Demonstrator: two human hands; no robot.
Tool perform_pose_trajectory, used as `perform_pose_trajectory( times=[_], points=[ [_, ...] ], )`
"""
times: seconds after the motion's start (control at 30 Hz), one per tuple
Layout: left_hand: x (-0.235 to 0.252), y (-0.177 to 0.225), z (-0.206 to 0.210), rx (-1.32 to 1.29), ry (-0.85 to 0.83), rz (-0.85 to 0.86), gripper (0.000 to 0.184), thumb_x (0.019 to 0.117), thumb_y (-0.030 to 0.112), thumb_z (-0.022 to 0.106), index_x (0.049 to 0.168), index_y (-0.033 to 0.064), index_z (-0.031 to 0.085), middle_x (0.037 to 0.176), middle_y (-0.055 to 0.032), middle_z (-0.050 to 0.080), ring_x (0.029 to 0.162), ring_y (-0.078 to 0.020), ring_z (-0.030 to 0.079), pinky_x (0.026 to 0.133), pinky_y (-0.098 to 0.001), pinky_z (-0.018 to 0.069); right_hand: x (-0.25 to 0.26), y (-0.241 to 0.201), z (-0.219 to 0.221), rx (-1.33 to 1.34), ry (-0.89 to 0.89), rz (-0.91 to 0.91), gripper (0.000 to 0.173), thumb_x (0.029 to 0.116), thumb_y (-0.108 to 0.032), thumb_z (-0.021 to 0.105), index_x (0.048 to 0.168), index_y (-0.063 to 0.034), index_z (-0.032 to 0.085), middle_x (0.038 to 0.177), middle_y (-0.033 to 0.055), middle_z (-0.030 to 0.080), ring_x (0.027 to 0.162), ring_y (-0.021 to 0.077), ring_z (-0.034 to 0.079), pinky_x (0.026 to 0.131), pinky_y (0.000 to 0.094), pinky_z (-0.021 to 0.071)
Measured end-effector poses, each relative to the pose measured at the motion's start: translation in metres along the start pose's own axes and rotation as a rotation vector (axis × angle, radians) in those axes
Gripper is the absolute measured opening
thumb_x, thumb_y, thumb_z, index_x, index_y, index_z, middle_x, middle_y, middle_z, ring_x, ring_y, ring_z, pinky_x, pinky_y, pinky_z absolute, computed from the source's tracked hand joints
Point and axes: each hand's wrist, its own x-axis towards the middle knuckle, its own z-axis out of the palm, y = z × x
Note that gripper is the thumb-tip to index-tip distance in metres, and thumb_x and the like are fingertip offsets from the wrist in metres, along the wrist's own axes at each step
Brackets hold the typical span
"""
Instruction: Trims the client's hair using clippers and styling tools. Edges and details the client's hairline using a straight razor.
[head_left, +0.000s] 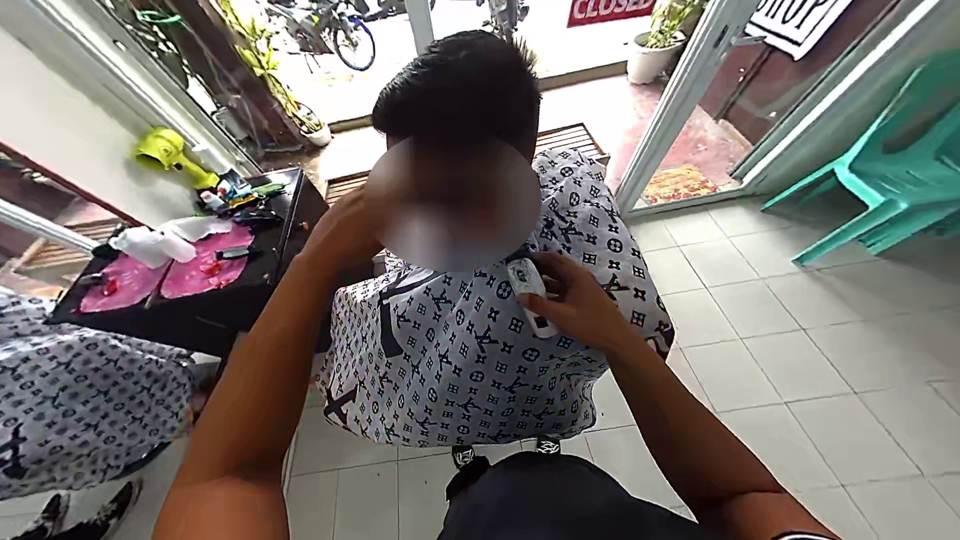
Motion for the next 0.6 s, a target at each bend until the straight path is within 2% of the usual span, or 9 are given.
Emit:
perform_pose_trajectory(
  times=[0.13, 0.23, 0.33, 0.47, 0.6],
  points=[
    [-0.033, -0.009, 0.050, -0.052, 0.003, 0.007, 0.028, 0.1069, 0.021, 0.050, 0.112, 0.0025, 0.071, 0.094, -0.0199, 0.066, 0.093, -0.0395, 0.067, 0.082, -0.0559, 0.0553, 0.037, 0.003, 0.043, 0.403, -0.019, 0.133, 0.051, 0.0956, -0.011, 0.068, 0.142, -0.0037, 0.049, 0.119, 0.0147, 0.068, 0.094, 0.0243, 0.072, 0.080, 0.0398, 0.0626],
    [-0.080, -0.006, 0.090, -0.166, 0.059, -0.099, 0.032, 0.1071, 0.023, 0.049, 0.115, 0.0013, 0.071, 0.098, -0.0185, 0.067, 0.094, -0.0362, 0.067, 0.084, -0.0551, 0.0557, 0.056, 0.003, 0.069, 0.508, -0.032, 0.217, 0.048, 0.0980, -0.008, 0.065, 0.143, -0.0041, 0.048, 0.118, 0.0154, 0.068, 0.092, 0.0262, 0.071, 0.077, 0.0416, 0.0626],
    [-0.145, 0.004, 0.131, -0.343, 0.175, -0.347, 0.037, 0.1078, 0.024, 0.045, 0.118, -0.0023, 0.069, 0.106, -0.0202, 0.069, 0.099, -0.0335, 0.069, 0.088, -0.0544, 0.0555, 0.066, 0.003, 0.089, 0.587, -0.015, 0.254, 0.045, 0.0985, -0.007, 0.064, 0.140, -0.0042, 0.048, 0.118, 0.0149, 0.065, 0.094, 0.0259, 0.070, 0.077, 0.0427, 0.0616],
    [-0.233, 0.030, 0.183, -0.469, 0.351, -0.717, 0.041, 0.1096, 0.025, 0.042, 0.111, -0.0071, 0.068, 0.091, -0.0184, 0.068, 0.081, -0.0242, 0.067, 0.078, -0.0424, 0.0565, 0.073, 0.012, 0.107, 0.753, 0.041, 0.310, 0.037, 0.1006, -0.009, 0.060, 0.136, -0.0051, 0.051, 0.120, 0.0142, 0.066, 0.093, 0.0252, 0.071, 0.075, 0.0411, 0.0622],
    [-0.302, 0.062, 0.209, -0.532, 0.383, -1.078, 0.045, 0.1101, 0.024, 0.037, 0.118, -0.0124, 0.062, 0.094, -0.0232, 0.067, 0.082, -0.0267, 0.066, 0.079, -0.0461, 0.0554, 0.075, 0.020, 0.109, 0.866, 0.043, 0.272, 0.032, 0.1024, -0.008, 0.055, 0.135, -0.0059, 0.052, 0.125, 0.0146, 0.066, 0.097, 0.0262, 0.071, 0.078, 0.0421, 0.0623]
  ],
)
